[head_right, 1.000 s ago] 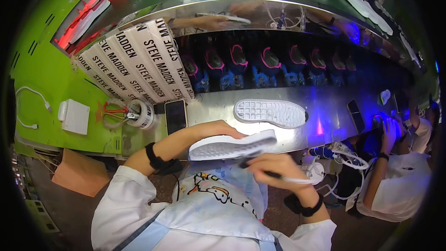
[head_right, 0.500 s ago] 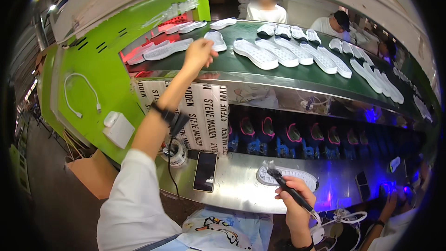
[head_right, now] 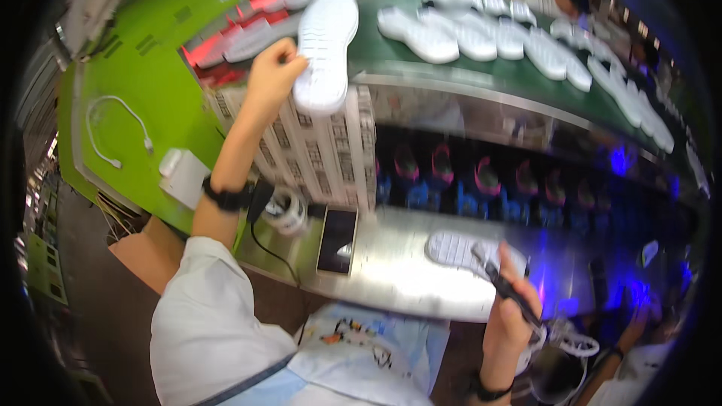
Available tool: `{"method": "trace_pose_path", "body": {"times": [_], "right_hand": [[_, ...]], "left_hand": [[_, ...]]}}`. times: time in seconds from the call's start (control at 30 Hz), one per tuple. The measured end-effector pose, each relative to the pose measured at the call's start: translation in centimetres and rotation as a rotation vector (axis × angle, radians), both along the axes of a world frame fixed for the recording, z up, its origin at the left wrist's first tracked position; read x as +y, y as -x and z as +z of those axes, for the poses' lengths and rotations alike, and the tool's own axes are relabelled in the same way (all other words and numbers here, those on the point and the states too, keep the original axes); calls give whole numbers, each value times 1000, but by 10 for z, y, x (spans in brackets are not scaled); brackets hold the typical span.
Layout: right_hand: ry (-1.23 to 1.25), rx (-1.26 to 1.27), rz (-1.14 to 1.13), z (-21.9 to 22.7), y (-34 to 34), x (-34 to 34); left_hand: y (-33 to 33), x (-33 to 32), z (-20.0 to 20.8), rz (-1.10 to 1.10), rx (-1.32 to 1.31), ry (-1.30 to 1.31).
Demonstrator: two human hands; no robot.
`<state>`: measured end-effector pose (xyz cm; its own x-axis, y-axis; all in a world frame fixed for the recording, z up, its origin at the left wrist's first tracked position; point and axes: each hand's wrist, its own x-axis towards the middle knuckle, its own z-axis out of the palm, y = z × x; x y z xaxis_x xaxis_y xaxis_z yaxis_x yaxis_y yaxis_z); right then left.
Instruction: Applying a liquid substance (adhesive) to shoe soles using a brush on an assembly line.
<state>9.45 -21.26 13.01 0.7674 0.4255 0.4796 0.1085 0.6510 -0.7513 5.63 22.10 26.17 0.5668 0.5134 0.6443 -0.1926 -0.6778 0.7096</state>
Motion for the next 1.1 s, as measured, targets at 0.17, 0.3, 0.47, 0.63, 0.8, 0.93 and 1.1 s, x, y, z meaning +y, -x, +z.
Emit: {"method": "trace_pose_path", "body": {"times": [0.17,0.3,0.47,0.63,0.8,0.93,1.1], "right_hand": [[118,247,107,-20,27,54],[79,815,153,-60,42,73],[97,929,55,-75,35,53],[106,898,23,-77,32,51],[134,874,7,-72,28,44],[78,851,38,-67,39,53],[397,566,-179,-42,44,76]], "left_hand": [[87,-183,-148,-141,79,108],[117,-237,-229,-276,154,480],[142,-153,-280,83,222,29],[155,-135,-285,128,469,-269],[156,-135,-286,263,435,-75],[123,-181,-262,-253,237,871],[63,-220,-236,-1121,-83,1825]]}}
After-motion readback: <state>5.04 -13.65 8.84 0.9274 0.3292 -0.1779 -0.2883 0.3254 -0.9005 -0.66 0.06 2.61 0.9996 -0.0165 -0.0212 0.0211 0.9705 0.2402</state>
